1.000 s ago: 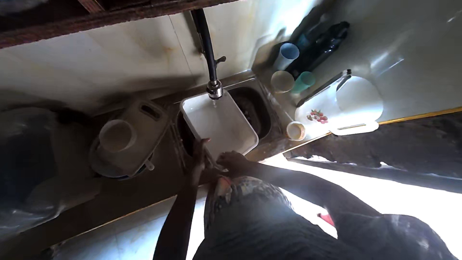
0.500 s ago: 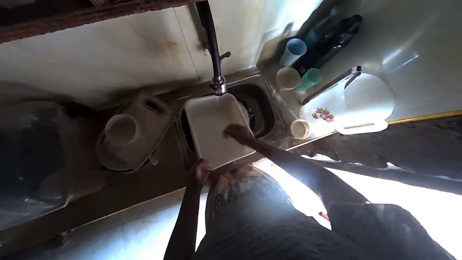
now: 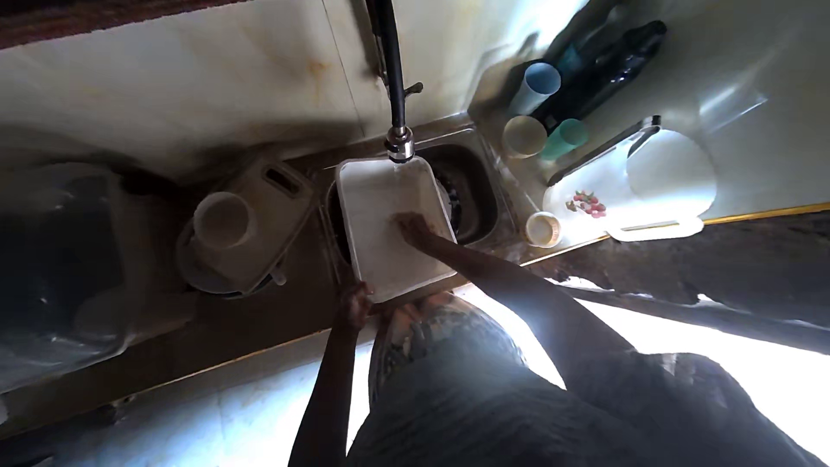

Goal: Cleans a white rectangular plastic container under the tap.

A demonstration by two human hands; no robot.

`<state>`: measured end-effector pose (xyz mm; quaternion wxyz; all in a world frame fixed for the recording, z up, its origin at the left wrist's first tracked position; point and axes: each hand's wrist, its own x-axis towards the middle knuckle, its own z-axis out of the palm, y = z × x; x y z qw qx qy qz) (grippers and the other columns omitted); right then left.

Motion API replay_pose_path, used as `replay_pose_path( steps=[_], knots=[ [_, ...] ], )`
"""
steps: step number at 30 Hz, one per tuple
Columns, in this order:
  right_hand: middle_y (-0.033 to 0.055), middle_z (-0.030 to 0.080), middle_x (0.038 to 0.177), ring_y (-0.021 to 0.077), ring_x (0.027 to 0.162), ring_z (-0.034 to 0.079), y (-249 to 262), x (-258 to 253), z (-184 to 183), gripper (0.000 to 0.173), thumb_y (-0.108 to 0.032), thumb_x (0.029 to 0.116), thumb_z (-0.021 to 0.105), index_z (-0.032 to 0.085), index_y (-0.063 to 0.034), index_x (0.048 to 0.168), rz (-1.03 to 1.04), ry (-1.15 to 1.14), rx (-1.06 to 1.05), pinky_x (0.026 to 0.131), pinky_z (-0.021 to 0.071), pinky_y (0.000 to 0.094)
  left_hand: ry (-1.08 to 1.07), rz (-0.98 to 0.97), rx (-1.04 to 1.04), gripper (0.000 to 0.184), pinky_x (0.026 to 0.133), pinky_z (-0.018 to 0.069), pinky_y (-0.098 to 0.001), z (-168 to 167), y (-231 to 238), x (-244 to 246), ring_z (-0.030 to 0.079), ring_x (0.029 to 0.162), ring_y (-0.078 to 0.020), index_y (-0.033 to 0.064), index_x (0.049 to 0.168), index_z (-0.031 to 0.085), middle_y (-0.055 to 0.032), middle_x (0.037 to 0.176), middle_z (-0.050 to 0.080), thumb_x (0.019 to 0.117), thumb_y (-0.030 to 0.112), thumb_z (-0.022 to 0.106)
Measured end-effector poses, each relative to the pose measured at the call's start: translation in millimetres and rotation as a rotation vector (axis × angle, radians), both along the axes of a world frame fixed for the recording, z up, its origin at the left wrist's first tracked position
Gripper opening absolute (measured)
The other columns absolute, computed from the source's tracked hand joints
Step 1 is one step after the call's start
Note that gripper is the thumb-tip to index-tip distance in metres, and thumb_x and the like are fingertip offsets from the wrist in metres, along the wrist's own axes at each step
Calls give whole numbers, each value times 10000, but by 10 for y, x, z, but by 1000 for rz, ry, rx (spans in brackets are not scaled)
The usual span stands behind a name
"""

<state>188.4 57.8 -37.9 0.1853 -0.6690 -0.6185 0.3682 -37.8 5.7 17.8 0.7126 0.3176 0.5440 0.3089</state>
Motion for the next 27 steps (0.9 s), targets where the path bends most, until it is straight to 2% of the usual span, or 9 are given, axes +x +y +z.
replay_pose_path(
  steps=[2, 6, 7, 9, 13, 17, 20, 24, 27],
  knots=[
    [243, 626, 1375, 391, 1320, 568, -49, -290, 218, 360, -62, 1043, 508, 609, 39, 1373, 123, 41, 68, 1161, 401, 484, -14, -17, 9, 239, 574, 514, -184, -37, 40, 13, 576, 582, -9, 106, 897, 536, 75, 682, 615, 960, -4, 333],
    [184, 677, 1302, 330, 1267, 612, -221, -401, 310, 279, -19, 1040, 510, 713, -1, 1231, 500, 163, 134, 1138, 430, 435, 27, -17, 25, 298, 554, 492, -150, 4, 70, -19, 552, 547, 21, 139, 807, 540, 97, 643, 606, 952, -30, 342],
    [181, 695, 1254, 330, 1226, 633, -217, -284, 185, 260, -3, 1024, 528, 736, -5, 1179, 470, 154, 164, 1107, 464, 443, 41, 6, 29, 272, 541, 486, -156, 2, 49, -14, 540, 539, 14, 125, 833, 546, 89, 647, 600, 948, -37, 361],
    [190, 713, 1118, 349, 1111, 669, -159, -102, -84, 188, 14, 971, 586, 747, 8, 1067, 317, 86, 203, 1022, 525, 477, 45, 0, 66, 192, 587, 495, -177, 15, 7, 10, 551, 619, -6, 31, 1074, 534, 44, 769, 583, 953, -30, 398],
    [243, 683, 1196, 372, 1150, 646, -165, -477, 273, 267, -66, 988, 619, 671, 48, 1224, 59, 267, -158, 1034, 495, 516, 69, 16, 45, 213, 543, 479, -151, 77, 32, 175, 547, 558, 11, 65, 905, 535, 64, 671, 596, 979, -56, 376],
    [231, 662, 1108, 275, 925, 664, -325, -742, 726, 283, -125, 1045, 570, 584, 59, 1261, -30, 561, -420, 852, 553, 442, 64, 39, 102, 198, 615, 520, -198, -70, 124, 173, 584, 650, -23, 1, 1099, 543, 15, 776, 603, 964, -38, 404],
    [247, 667, 1097, 295, 1012, 642, -582, -408, 773, 197, -6, 1007, 558, 661, 119, 1120, 177, 425, -205, 943, 509, 416, 37, 46, 105, 347, 622, 536, -203, -85, 196, 135, 612, 683, -35, 5, 1252, 517, 4, 842, 628, 924, -54, 418],
    [263, 668, 1206, 413, 1176, 629, -683, 34, 318, 237, -52, 1003, 579, 679, 52, 1191, 202, 75, -319, 1030, 476, 572, 111, 120, 40, 173, 529, 493, -180, -55, 244, 193, 558, 564, -34, 31, 1008, 549, 12, 703, 591, 941, -84, 439],
    [264, 669, 1257, 385, 1219, 622, -737, -296, 517, 305, -114, 1051, 528, 668, 76, 1245, 195, 252, -110, 1083, 454, 505, 77, 23, 108, 422, 681, 542, -244, -76, 251, 211, 613, 768, -75, -22, 1324, 505, -56, 948, 628, 906, -61, 461]
  ],
)
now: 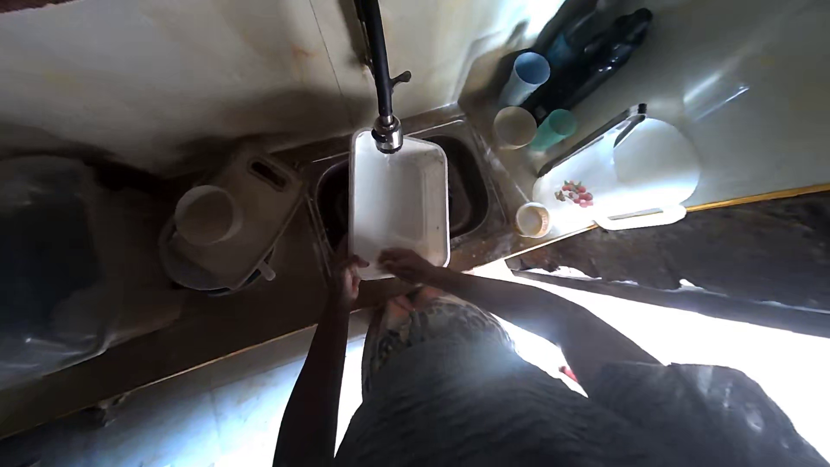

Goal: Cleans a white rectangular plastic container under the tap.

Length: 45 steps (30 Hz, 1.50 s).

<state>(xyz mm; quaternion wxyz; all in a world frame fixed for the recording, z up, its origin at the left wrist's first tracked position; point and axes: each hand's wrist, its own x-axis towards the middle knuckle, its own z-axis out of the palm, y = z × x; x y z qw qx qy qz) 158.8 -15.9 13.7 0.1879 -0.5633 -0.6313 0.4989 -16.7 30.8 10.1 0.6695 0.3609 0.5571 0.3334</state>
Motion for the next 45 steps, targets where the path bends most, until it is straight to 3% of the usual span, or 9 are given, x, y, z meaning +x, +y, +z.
replay_pose_path(
  steps=[4, 9, 15, 20, 28, 33, 36, 38, 45],
  knots=[
    [242, 582, 1414, 378, 1341, 541, -88, -69, 143, 433, -230, 1049, 565, 582, -27, 1431, 135, -59, 102, 1147, 405, 500, 42, -51, -9, 377, 678, 528, -220, 128, 91, -30, 599, 767, -54, 25, 1344, 494, -38, 977, 615, 969, -1, 470],
    [259, 665, 1168, 423, 1016, 688, -185, 378, -148, 279, -102, 1013, 571, 673, 0, 1252, 186, -325, 151, 835, 561, 563, -9, 5, -83, 535, 722, 559, -318, 144, 142, 29, 631, 884, -156, 99, 1500, 395, -116, 1168, 612, 981, 23, 499],
    [288, 613, 1274, 421, 1159, 631, -142, -12, -3, 379, -219, 1050, 555, 603, 63, 1297, 90, -147, 4, 996, 503, 542, 27, 119, -171, 179, 537, 540, -257, 73, -72, 241, 578, 529, -99, 38, 913, 560, -12, 650, 594, 1029, 41, 424],
    [268, 652, 1274, 437, 1258, 583, -211, 557, -248, 312, -110, 1066, 496, 650, 70, 1269, 547, -258, 189, 1116, 412, 535, 31, 140, -168, 120, 540, 594, -326, -13, -100, 155, 642, 574, -165, -36, 1055, 529, -86, 741, 630, 939, -63, 513],
    [219, 544, 1479, 419, 1397, 478, 320, 1129, -502, 444, -182, 1050, 506, 545, -96, 1484, 181, -671, -244, 1158, 328, 630, 55, 85, -73, 147, 522, 522, -213, 122, -238, 209, 603, 572, -58, 22, 863, 547, -7, 684, 618, 859, -125, 539],
    [172, 617, 1408, 395, 1314, 563, 179, 842, -404, 369, -144, 1065, 496, 618, -99, 1410, 534, -512, -225, 1136, 361, 613, 86, 57, -18, 181, 576, 524, -190, 49, -242, 144, 605, 591, -22, 41, 831, 545, 31, 664, 621, 835, -139, 540],
    [230, 596, 1425, 448, 1370, 500, 314, 1158, -506, 357, -207, 1057, 527, 661, -89, 1366, 244, -632, -140, 1178, 286, 634, 80, 54, -36, 194, 555, 512, -186, 9, -273, 132, 600, 585, -15, 52, 827, 534, 36, 661, 620, 841, -141, 527],
    [274, 375, 1596, 477, 1494, 310, 432, 1216, -452, 455, -124, 1045, 495, 521, -56, 1495, 32, -711, -201, 1209, 229, 636, 71, 80, -22, 237, 551, 515, -187, -25, -277, 106, 604, 578, -12, 77, 777, 530, 46, 643, 626, 839, -151, 516],
    [295, 559, 1362, 449, 1235, 591, 227, 485, -584, 489, -82, 989, 607, 496, 9, 1456, -66, -511, -162, 963, 527, 587, 34, 154, -177, 135, 527, 529, -234, -102, -294, 32, 596, 571, -69, 32, 887, 536, -9, 689, 609, 904, -89, 479]
  ],
)
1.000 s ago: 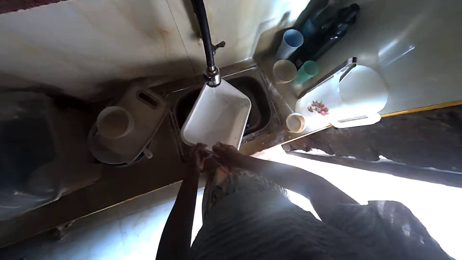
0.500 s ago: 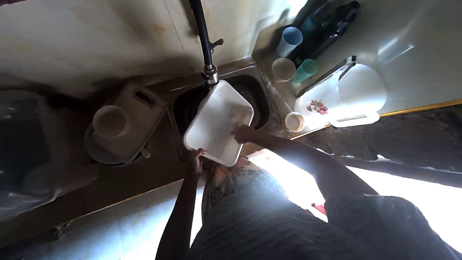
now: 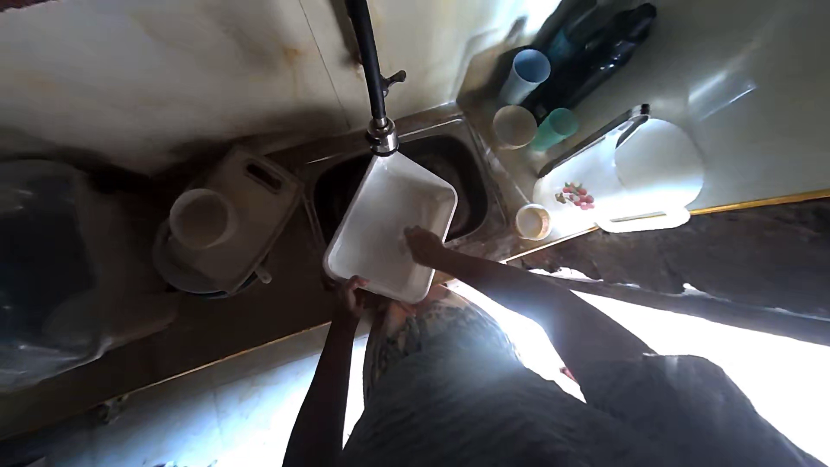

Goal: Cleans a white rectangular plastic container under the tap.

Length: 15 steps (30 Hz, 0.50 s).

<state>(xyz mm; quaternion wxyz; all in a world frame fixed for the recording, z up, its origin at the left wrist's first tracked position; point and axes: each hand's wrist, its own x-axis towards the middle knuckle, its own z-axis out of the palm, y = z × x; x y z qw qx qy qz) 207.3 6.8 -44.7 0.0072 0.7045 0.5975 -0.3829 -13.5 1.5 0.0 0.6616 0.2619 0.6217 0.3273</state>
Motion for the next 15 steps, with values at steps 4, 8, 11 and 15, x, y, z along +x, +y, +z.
replay_pose_path(
  steps=[4, 8, 11, 15],
  knots=[
    [327, 576, 1335, 452, 1263, 572, 335, 21, -14, 397, -88, 1005, 608, 547, 80, 1359, -218, 240, 16, 1063, 469, 558, -21, -87, -100, 143, 552, 567, -276, 82, -67, -61, 640, 587, -108, 22, 906, 549, -27, 691, 640, 968, -30, 431],
    [286, 596, 1366, 407, 1310, 558, 730, -415, 90, 374, -59, 1000, 602, 606, 62, 1354, -385, 384, 372, 1135, 435, 470, -38, -161, -99, 163, 566, 553, -252, 150, -64, 30, 622, 594, -85, 36, 893, 548, -10, 699, 628, 962, -44, 424],
    [275, 610, 1370, 426, 1322, 547, 664, -851, 78, 376, -66, 991, 618, 627, 44, 1350, -215, 440, 487, 1152, 407, 505, -40, -131, -136, 167, 539, 535, -235, 111, -18, 5, 595, 552, -77, 34, 892, 546, -9, 675, 622, 985, -35, 427],
    [217, 660, 1313, 366, 1284, 583, 286, -917, 79, 268, -51, 996, 600, 707, 25, 1229, 257, 580, 395, 1135, 429, 466, -99, -110, -100, 169, 522, 540, -240, 21, 57, -107, 609, 558, -80, 40, 916, 573, -14, 692, 645, 955, -39, 428]
  ],
)
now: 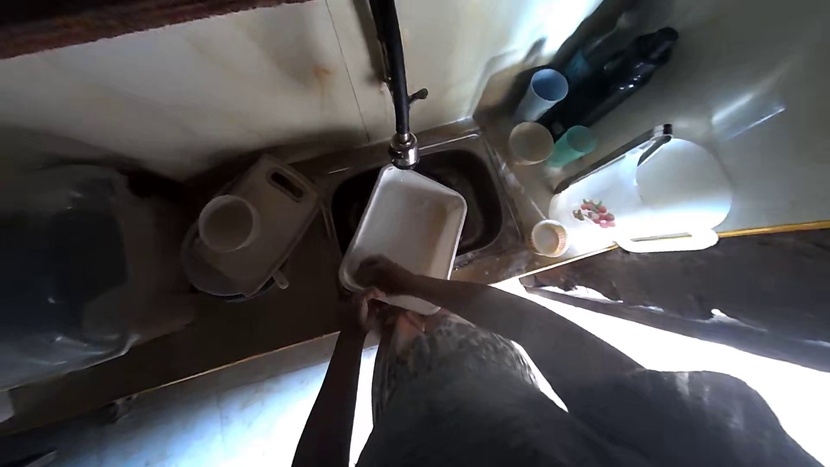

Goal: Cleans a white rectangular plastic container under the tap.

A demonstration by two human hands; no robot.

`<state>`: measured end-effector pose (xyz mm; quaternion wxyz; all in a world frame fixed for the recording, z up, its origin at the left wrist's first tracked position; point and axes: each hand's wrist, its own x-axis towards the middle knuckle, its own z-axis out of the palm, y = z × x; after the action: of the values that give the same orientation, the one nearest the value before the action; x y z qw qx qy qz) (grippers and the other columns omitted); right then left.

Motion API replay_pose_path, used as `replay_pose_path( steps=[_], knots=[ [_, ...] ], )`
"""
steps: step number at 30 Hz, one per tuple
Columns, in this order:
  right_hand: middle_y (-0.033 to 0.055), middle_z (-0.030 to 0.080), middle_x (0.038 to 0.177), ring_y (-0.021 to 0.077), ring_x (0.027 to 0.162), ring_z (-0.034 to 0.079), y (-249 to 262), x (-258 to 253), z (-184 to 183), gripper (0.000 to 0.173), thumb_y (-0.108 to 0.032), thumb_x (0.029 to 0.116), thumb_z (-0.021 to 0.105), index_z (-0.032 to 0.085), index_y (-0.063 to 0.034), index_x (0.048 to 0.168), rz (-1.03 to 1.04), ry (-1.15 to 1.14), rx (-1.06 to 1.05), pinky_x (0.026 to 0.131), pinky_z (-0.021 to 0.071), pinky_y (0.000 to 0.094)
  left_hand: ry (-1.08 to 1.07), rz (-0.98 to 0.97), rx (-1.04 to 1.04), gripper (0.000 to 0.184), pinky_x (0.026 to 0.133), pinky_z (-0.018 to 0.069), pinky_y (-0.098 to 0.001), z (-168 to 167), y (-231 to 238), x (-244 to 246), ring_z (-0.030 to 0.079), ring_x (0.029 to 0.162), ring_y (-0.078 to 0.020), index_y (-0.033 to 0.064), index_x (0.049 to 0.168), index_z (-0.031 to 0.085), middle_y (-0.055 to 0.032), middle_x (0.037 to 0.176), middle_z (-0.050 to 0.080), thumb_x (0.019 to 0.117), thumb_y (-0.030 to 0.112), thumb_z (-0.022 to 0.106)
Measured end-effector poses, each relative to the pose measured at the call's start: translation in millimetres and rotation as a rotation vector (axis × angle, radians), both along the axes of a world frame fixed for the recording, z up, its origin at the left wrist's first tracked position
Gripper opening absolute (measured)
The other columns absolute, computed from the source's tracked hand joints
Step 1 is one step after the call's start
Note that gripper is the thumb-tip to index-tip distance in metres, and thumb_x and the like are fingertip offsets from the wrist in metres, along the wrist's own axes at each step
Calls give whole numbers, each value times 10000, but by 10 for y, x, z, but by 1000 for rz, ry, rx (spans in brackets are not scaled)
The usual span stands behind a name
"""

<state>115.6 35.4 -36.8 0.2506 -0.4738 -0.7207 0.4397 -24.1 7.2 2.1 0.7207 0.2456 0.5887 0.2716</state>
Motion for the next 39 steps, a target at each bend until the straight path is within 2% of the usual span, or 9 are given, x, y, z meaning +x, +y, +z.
replay_pose_path(
  steps=[3, 9, 13, 21, 25, 29, 33, 34, 39],
  knots=[
    [214, 641, 1315, 361, 1241, 598, 42, 260, -49, 266, -39, 1005, 589, 712, 0, 1238, 95, -77, -79, 1094, 463, 457, -28, 15, -12, 206, 545, 544, -241, -16, -83, 20, 620, 587, -76, 53, 917, 562, 0, 701, 643, 990, -21, 384],
    [203, 689, 1165, 242, 1011, 681, 318, 133, 240, 276, -127, 1048, 578, 640, 35, 1263, -377, 338, -515, 920, 556, 424, -13, -31, -24, 204, 550, 539, -207, 5, -15, 45, 602, 562, -54, 53, 875, 560, 11, 679, 632, 997, -42, 427],
    [186, 705, 1052, 224, 901, 673, 96, -51, 400, 269, -142, 1006, 638, 654, 25, 1217, -257, 417, -530, 844, 562, 429, 24, -48, -39, 117, 622, 563, -271, -27, 122, 20, 630, 683, -111, -1, 1052, 581, -48, 822, 643, 975, -35, 499],
    [189, 702, 1143, 256, 1035, 679, 128, -214, 833, 213, -54, 944, 696, 731, 42, 1131, -333, 344, -172, 949, 553, 425, 60, 16, -22, 182, 628, 584, -300, 131, 140, 120, 630, 690, -132, -11, 1206, 489, -74, 868, 609, 1041, -9, 412],
    [240, 698, 1177, 352, 1131, 672, 534, -92, 641, 218, -15, 956, 628, 728, 61, 1133, -425, 126, 200, 1014, 540, 452, 88, 37, 50, 79, 574, 562, -260, 177, 76, 224, 622, 620, -109, -35, 1006, 549, -56, 755, 620, 955, -83, 512],
    [226, 687, 1181, 362, 1176, 635, 644, -42, 575, 204, -4, 969, 600, 729, 37, 1122, -582, 77, 190, 1046, 505, 456, 74, 24, 53, 98, 580, 570, -249, 259, 49, 214, 625, 609, -97, -17, 919, 557, -39, 726, 619, 952, -92, 502],
    [246, 665, 1213, 378, 1179, 615, 195, -289, 786, 275, 15, 926, 661, 715, 36, 1195, -246, 118, 215, 1052, 493, 448, 130, 32, 34, 287, 731, 545, -312, 191, 78, 159, 588, 820, -146, -62, 1339, 446, -126, 1036, 567, 1065, 11, 400],
    [266, 654, 1230, 387, 1183, 618, 192, -270, 819, 279, 4, 942, 652, 701, 57, 1212, -253, 142, 189, 1053, 497, 446, 144, 40, 49, 311, 707, 552, -317, 176, 103, 156, 595, 805, -152, -68, 1343, 436, -133, 1026, 565, 1037, -16, 434],
    [224, 672, 1106, 289, 963, 679, 514, 63, 715, 284, -157, 1039, 590, 611, 70, 1210, -816, 223, -133, 877, 558, 438, 102, 73, 97, 86, 554, 586, -284, 114, 167, 59, 646, 583, -134, -32, 937, 551, -66, 711, 641, 912, -113, 543]
  ],
)
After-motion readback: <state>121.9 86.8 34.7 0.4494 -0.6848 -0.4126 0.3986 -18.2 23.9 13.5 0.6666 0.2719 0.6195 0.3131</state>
